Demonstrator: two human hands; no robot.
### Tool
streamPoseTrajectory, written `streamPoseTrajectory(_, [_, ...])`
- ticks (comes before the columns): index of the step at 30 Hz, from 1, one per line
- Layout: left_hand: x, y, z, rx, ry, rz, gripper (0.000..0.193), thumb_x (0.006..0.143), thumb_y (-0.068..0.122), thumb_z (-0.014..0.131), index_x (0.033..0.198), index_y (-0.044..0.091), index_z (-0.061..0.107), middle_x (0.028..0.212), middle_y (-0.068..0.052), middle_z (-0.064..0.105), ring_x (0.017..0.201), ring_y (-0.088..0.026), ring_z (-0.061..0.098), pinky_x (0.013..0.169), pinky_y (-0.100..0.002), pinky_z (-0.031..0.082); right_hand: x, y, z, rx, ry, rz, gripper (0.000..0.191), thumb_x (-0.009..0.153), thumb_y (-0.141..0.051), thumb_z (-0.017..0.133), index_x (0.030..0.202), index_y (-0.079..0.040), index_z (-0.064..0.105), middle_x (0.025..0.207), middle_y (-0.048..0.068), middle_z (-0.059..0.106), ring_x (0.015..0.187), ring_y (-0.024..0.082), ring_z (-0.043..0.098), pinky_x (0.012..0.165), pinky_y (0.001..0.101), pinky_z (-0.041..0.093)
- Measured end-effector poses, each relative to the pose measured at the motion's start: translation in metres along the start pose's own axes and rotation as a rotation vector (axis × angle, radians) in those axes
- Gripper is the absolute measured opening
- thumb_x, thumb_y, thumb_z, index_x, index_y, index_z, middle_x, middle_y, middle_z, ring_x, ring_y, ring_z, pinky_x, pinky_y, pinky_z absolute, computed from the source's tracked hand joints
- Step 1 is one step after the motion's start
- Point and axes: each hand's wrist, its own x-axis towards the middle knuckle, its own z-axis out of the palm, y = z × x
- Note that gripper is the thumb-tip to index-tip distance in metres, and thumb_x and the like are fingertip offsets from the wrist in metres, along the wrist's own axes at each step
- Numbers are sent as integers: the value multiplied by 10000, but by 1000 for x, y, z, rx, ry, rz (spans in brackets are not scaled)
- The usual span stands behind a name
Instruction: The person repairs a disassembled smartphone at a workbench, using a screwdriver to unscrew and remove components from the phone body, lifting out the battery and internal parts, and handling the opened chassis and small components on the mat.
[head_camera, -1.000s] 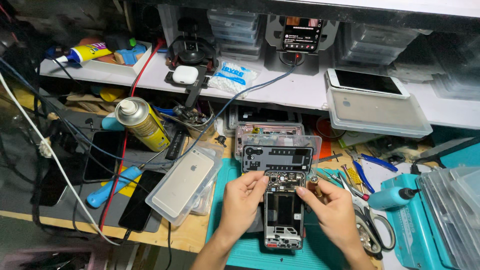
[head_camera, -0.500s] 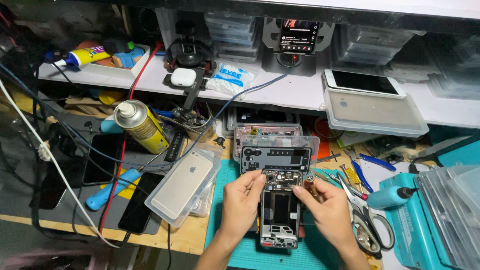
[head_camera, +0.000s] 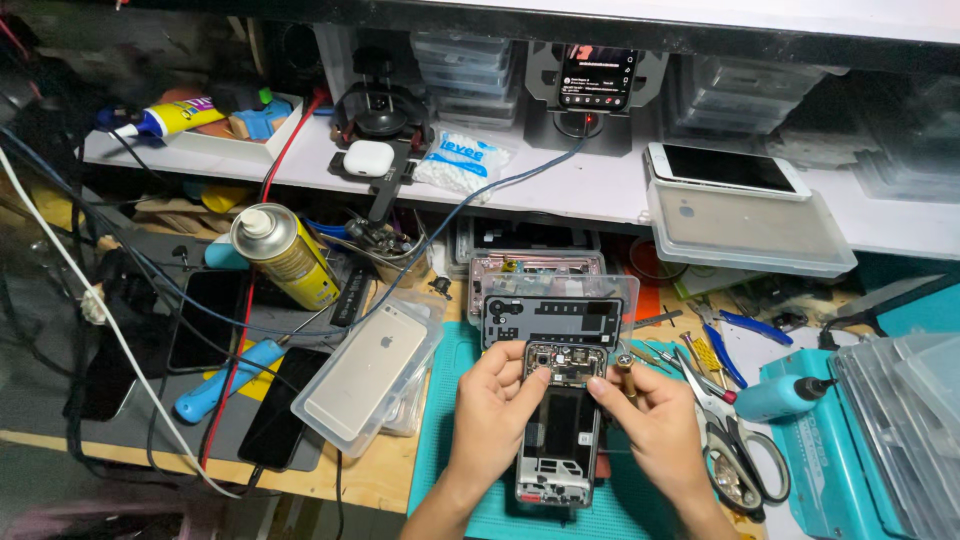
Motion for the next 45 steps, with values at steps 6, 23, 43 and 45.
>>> streamPoseTrajectory(6, [-1,8,-4,-124,-19,-115,156,959,-16,608,1110,-52,601,986,-156,770,841,-141,727,734,-268,588,-2,-2,-3,117,-46,89,166,895,-85,714,935,73,742,775,47,739,650,68,620,568,241,486])
streamPoseTrajectory(23, [0,5,-14,-202,-29,-175,154,957,14,628,1103,-32,615,949,-128,766,774,-124,710,659,-247,560,2,-6,2,130,-15,163,174,903,-103,725,969,55,754,683,1,639,541,74,512,454,244,372])
streamPoseTrajectory(43, [6,43,-81,-121,151,-102,489,911,-60,587,1393,-67,506,1195,-187,719,1021,-200,715,855,-309,583,24,-34,-13,-822,-89,-97,183,775,-223,768,866,-65,787,786,133,727,683,309,688,638,406,530])
streamPoseTrajectory(45, [5,42,-82,-118,157,-101,491,909,-59,589,1393,-63,509,1193,-183,722,1011,-200,715,843,-310,587,29,-38,-2,-923,-101,-107,193,785,-253,761,889,-95,797,833,148,739,753,368,692,677,451,541])
